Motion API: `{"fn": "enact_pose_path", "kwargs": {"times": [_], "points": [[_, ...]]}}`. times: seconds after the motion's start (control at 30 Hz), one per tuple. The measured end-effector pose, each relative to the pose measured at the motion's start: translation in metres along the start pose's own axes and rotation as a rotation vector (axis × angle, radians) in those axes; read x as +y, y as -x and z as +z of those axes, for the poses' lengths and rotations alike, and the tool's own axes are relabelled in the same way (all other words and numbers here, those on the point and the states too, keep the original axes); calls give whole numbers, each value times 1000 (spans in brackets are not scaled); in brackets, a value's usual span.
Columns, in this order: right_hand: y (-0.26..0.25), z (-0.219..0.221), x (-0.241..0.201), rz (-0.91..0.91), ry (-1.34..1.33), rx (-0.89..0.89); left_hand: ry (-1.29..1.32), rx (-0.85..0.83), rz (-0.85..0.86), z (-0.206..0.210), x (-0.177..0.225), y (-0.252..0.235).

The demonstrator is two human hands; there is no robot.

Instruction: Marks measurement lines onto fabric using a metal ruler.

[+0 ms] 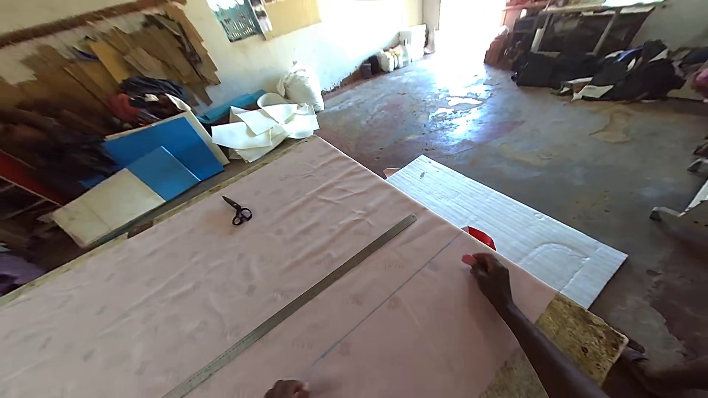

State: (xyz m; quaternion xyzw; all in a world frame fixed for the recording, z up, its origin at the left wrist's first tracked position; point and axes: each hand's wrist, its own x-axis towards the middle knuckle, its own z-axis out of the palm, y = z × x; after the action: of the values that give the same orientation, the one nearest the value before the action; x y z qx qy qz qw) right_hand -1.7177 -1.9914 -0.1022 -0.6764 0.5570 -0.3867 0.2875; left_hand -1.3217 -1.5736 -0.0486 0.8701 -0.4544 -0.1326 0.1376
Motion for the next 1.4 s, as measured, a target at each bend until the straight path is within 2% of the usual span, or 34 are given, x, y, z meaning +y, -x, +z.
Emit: {"fn": "enact_pose_path", "kwargs": {"times": [0.1,0.2,0.27,0.4,0.6,0.87,0.97,1.03,1.1,1.2,1.3,1.4], "points": [[65,-45,17,24,12,24,152,175,87,53,34,50],[112,-80,32,31,35,16,121,362,164,98,27,64],[135,-91,39,-3,75,33,49,424,186,112,20,64],[163,-93,32,-29,191,75,35,430,178,115,18,61],[164,-83,31,-37,306,51,-11,423,179,119,15,57],[162,-85,34,-49,200,53,-30,418,146,111,20,52],[163,-87,40,-49,93,51,61,400,69,86,48,33],[165,-90,41,-67,28,29,102,436,76,83,74,6],[163,-96,39,-82,-81,-11,144,456,89,85,116,-29],[161,-104,38,-23,-323,-128,175,389,58,85,191,-90],[135,-119,43,2,-471,-301,183,319,52,93,256,-156],[84,-118,52,-135,-466,-419,179,249,38,94,309,-213]]}}
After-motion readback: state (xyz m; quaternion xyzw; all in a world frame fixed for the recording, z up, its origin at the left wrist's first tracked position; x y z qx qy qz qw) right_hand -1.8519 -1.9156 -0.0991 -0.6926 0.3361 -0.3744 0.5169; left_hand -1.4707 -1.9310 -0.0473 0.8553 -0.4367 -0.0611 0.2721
